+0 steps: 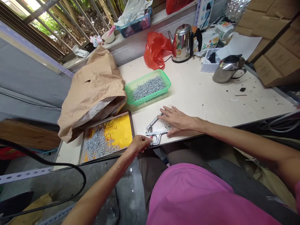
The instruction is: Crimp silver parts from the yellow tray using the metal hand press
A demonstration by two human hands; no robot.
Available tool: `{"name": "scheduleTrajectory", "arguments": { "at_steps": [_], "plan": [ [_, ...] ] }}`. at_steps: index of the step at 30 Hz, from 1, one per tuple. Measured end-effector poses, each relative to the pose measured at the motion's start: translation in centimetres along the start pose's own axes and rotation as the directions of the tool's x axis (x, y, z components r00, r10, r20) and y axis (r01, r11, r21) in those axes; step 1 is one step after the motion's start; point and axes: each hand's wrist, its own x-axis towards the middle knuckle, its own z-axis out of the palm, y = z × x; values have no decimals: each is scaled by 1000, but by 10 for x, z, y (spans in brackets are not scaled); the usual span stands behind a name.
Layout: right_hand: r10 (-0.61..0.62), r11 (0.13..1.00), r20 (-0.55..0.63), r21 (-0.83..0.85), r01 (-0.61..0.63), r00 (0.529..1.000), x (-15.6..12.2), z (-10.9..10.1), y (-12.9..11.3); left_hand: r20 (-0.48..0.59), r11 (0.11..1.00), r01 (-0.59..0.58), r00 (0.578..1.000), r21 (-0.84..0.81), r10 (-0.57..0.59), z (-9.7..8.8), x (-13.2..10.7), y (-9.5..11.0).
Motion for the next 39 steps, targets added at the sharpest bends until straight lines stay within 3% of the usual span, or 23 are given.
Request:
{"name": "scheduleTrajectory", "arguments": {
  "at_steps": [3, 9, 15, 18, 20, 21, 23, 25, 28, 31, 35, 39],
  "plan": [
    [-22, 999, 112, -30, 26, 993, 16, -4, 8, -23, 1000, 16, 1000, 0, -16, 1, -2, 1],
    [11, 999, 179, -42, -3, 984, 19, -15, 1, -47, 999, 26, 999, -31, -27, 4, -6, 2],
    [10, 1000, 153, -25, -6, 988, 8, -16, -6, -70, 998, 41, 997, -39, -43, 6, -7, 2],
    [-13, 1000, 114, 7, 13, 993, 4, -12, -8, -117, 997, 35, 993, 68, -27, 8, -11, 1],
    [-26, 999, 84, 31, 23, 996, 1, -10, -9, -236, 963, -54, 964, 264, 119, 11, -16, 0],
    [-28, 999, 70, 39, 26, 997, -1, -9, -10, -291, 915, -118, 926, 385, 242, 13, -18, 0],
    [-30, 999, 44, 45, 28, 999, -3, -8, -12, -317, 765, -230, 810, 601, 493, 19, -19, 3],
    [-29, 999, 19, 46, 28, 999, -4, -6, -13, -224, 601, -317, 722, 733, 655, 26, -14, 9],
    [-20, 998, -14, 57, 21, 1000, -7, -2, -14, -26, 397, -432, 649, 810, 761, 31, 5, 22],
    [22, 999, -17, 46, -21, 1000, -11, 0, -12, 108, 309, -487, 655, 817, 748, 31, 21, 35],
    [175, 984, 56, -49, -172, 983, -14, -5, -11, 159, 270, -462, 698, 845, 699, 28, 28, 47],
    [190, 981, 116, -52, -185, 975, -13, -15, -15, 202, 247, -508, 674, 825, 711, 28, 31, 53]
  ]
}}
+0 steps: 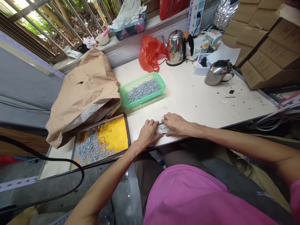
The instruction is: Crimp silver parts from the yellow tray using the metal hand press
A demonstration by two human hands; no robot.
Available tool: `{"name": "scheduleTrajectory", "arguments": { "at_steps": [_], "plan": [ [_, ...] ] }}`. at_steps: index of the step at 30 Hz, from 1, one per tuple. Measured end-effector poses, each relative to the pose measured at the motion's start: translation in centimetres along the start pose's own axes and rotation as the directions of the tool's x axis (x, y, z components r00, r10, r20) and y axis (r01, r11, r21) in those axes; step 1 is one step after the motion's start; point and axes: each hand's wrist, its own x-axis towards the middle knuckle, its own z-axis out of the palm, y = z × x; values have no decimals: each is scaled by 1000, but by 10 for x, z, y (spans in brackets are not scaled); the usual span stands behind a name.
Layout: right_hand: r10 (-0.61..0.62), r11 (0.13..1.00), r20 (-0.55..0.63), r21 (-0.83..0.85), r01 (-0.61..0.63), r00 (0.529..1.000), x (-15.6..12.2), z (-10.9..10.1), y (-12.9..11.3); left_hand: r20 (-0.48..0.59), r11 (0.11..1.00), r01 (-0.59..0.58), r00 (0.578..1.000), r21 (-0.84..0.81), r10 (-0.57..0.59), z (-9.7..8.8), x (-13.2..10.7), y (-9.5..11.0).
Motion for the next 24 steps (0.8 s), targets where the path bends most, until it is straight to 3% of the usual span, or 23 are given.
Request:
{"name": "scheduleTrajectory", "arguments": {
  "at_steps": [6, 16, 20, 24],
  "plan": [
    [-18, 999, 17, 37, 18, 1000, -2, 2, -4, -3, 998, -20, 1000, -53, 20, 5, 4, -2],
    [-29, 997, -93, 71, 36, 995, 0, 23, -1, -50, 995, 7, 999, -95, -12, 8, 4, 1],
    [-74, 994, -137, 71, 84, 988, -3, 17, 11, -100, 997, 29, 994, -70, -36, 12, -8, 5],
    [-105, 988, -90, 103, 114, 990, 2, 11, 24, -224, 995, 22, 973, -99, -44, 28, -31, 26]
  ]
}}
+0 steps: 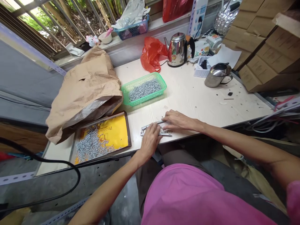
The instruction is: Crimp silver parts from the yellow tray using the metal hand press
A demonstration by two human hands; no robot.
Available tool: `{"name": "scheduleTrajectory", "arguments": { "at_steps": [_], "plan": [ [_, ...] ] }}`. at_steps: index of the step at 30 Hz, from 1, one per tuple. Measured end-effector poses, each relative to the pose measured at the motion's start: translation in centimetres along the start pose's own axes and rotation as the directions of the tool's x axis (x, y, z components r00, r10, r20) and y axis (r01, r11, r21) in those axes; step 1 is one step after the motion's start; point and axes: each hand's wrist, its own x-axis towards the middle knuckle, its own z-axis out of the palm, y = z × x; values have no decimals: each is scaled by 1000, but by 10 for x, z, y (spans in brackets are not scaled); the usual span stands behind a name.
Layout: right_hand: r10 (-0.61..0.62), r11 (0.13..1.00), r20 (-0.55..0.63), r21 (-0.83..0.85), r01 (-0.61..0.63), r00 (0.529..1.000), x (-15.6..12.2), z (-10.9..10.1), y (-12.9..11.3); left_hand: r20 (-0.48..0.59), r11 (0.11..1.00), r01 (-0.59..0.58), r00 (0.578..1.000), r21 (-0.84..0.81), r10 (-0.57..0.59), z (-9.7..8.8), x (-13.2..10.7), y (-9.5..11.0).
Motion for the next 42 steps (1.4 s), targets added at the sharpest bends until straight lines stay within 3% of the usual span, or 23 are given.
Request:
{"name": "scheduleTrajectory", "arguments": {
  "at_steps": [6, 11, 13, 15, 17, 19, 23, 26, 28, 30, 32, 35, 36, 38, 42],
  "plan": [
    [113, 991, -77, -57, -118, 991, 30, -3, 8, -41, 992, -49, 998, -114, 44, 21, -25, 32],
    [137, 973, -154, -165, -162, 978, 52, -11, -4, -75, 983, -28, 997, -179, 15, 25, -25, 34],
    [18, 982, -121, -186, -40, 993, 57, -12, -23, -84, 980, -39, 996, -194, 23, 26, -25, 33],
    [-194, 966, -48, -182, 182, 980, 62, -7, -47, -72, 977, -32, 997, -211, 17, 28, -26, 32],
    [-397, 901, 33, -177, 396, 917, 68, 4, -70, -36, 974, 0, 999, -227, -8, 32, -27, 31],
    [-511, 831, 97, -196, 520, 854, 75, 19, -88, -2, 971, 32, 999, -236, -34, 35, -29, 32],
    [-582, 779, 99, -216, 588, 807, 84, 41, -105, 5, 964, 36, 999, -262, -36, 37, -34, 38],
    [-546, 828, -40, -175, 532, 837, 92, 30, -106, -26, 964, -20, 1000, -266, 14, 31, -39, 36],
    [-432, 902, -208, -133, 412, 878, 99, 5, -98, -93, 978, -17, 996, -208, -2, 18, -44, 22],
    [-286, 957, -386, -67, 282, 877, 111, -27, -83, -187, 989, 110, 974, -97, -127, -2, -51, -7],
    [-155, 985, -494, -8, 174, 856, 127, -58, -61, -271, 940, 339, 909, 35, -318, -27, -61, -48],
    [-23, 999, -522, 22, 40, 853, 148, -85, -26, -326, 766, 602, 788, 228, -522, -63, -79, -116],
    [-7, 1000, -513, 20, 19, 858, 152, -88, -17, -328, 717, 643, 761, 269, -560, -72, -86, -135],
    [-19, 1000, -493, 10, 27, 870, 150, -85, -8, -273, 674, 666, 746, 321, -607, -83, -98, -164],
    [-88, 992, -416, 44, 117, 905, 109, -54, -21, -145, 697, 626, 771, 350, -620, -85, -112, -190]
  ]
}}
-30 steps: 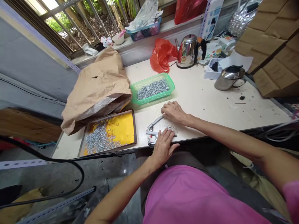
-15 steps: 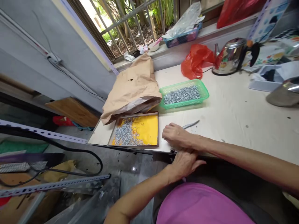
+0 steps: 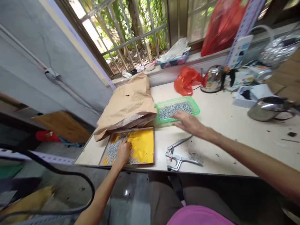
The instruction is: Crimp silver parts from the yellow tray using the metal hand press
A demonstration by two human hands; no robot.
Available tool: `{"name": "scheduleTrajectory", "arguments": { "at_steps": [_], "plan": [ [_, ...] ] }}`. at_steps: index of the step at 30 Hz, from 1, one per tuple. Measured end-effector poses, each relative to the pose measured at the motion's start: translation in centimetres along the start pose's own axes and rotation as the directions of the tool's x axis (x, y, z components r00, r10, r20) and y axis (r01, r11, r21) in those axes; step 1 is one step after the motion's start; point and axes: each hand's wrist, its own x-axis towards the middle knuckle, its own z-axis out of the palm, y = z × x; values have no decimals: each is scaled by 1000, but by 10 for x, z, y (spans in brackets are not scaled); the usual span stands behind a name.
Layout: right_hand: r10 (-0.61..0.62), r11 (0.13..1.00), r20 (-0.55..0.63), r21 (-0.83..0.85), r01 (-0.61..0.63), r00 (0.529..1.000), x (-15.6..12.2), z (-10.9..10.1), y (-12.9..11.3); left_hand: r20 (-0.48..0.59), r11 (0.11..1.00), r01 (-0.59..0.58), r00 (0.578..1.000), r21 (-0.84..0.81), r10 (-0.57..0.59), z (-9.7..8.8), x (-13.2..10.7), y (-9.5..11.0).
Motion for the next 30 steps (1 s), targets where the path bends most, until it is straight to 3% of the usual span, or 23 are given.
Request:
{"name": "scheduleTrajectory", "arguments": {
  "at_steps": [5, 9, 12, 14, 16, 19, 21, 25, 30],
  "plan": [
    [2, 994, 239, 104, -28, 971, -76, 18, -28, 35, 998, -59, 998, 16, 58, 4, 14, -12],
    [19, 991, 312, 120, -59, 950, -112, 19, -30, 45, 999, -7, 999, -51, 9, -10, 23, -2],
    [31, 994, 320, 87, -62, 947, -126, 20, -28, 45, 933, 100, 995, -346, -90, -24, 15, 38],
    [29, 997, 339, 59, -52, 940, -132, 23, -28, 195, 749, 216, 974, -626, -119, -30, 0, 77],
    [34, 998, 364, 36, -50, 931, -135, 24, -31, 395, 542, 337, 919, -770, -10, -32, -17, 117],
    [63, 998, 374, -6, -66, 925, -137, 25, -37, 544, 416, 461, 833, -784, 102, -29, -37, 158],
    [79, 997, 367, -31, -73, 927, -138, 25, -39, 589, 410, 499, 798, -764, 125, -26, -40, 168],
    [85, 996, 359, -40, -76, 929, -137, 27, -40, 635, 425, 521, 750, -740, 186, -24, -33, 167],
    [93, 995, 360, -54, -79, 928, -139, 30, -39, 656, 525, 495, 735, -692, 171, -24, -31, 166]
  ]
}}
